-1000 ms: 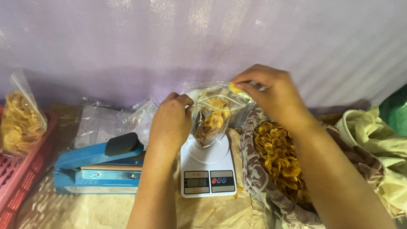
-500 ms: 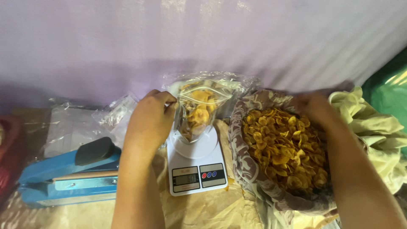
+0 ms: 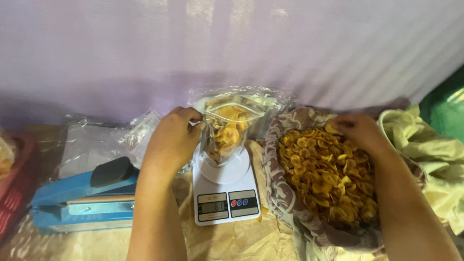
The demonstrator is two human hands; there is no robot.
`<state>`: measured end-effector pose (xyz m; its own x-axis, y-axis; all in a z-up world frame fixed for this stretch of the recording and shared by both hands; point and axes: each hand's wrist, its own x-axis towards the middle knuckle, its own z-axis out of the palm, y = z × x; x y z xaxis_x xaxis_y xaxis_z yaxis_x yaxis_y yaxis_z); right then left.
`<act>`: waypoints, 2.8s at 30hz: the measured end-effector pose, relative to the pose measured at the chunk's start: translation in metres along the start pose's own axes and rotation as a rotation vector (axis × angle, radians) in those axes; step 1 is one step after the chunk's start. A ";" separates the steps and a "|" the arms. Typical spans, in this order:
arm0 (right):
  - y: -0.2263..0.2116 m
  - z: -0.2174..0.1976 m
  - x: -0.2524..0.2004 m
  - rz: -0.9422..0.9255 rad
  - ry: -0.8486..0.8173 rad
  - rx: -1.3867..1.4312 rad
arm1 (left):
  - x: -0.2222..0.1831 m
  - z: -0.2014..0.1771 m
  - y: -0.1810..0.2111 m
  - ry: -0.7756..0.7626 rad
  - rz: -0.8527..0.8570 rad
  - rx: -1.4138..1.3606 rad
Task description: The person places pieces of dried fruit into a plastic bag on a digital scale and then seals the bag.
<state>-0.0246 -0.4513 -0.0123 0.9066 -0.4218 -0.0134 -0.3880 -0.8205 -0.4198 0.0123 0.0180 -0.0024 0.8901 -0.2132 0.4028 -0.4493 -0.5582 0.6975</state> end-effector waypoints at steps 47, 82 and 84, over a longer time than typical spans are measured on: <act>-0.147 -0.008 -0.070 -0.534 0.004 0.497 | 0.000 0.008 -0.005 -0.014 0.007 0.066; 0.034 0.043 -0.061 -0.328 -0.355 0.073 | -0.001 0.007 0.006 -0.082 -0.009 0.111; 0.033 0.025 -0.068 -0.182 -0.335 0.284 | -0.001 0.006 0.006 -0.091 -0.041 0.132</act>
<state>-0.0950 -0.4401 -0.0482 0.9775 -0.0951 -0.1885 -0.1991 -0.7121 -0.6732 0.0090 0.0096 -0.0022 0.9134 -0.2567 0.3160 -0.4041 -0.6670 0.6260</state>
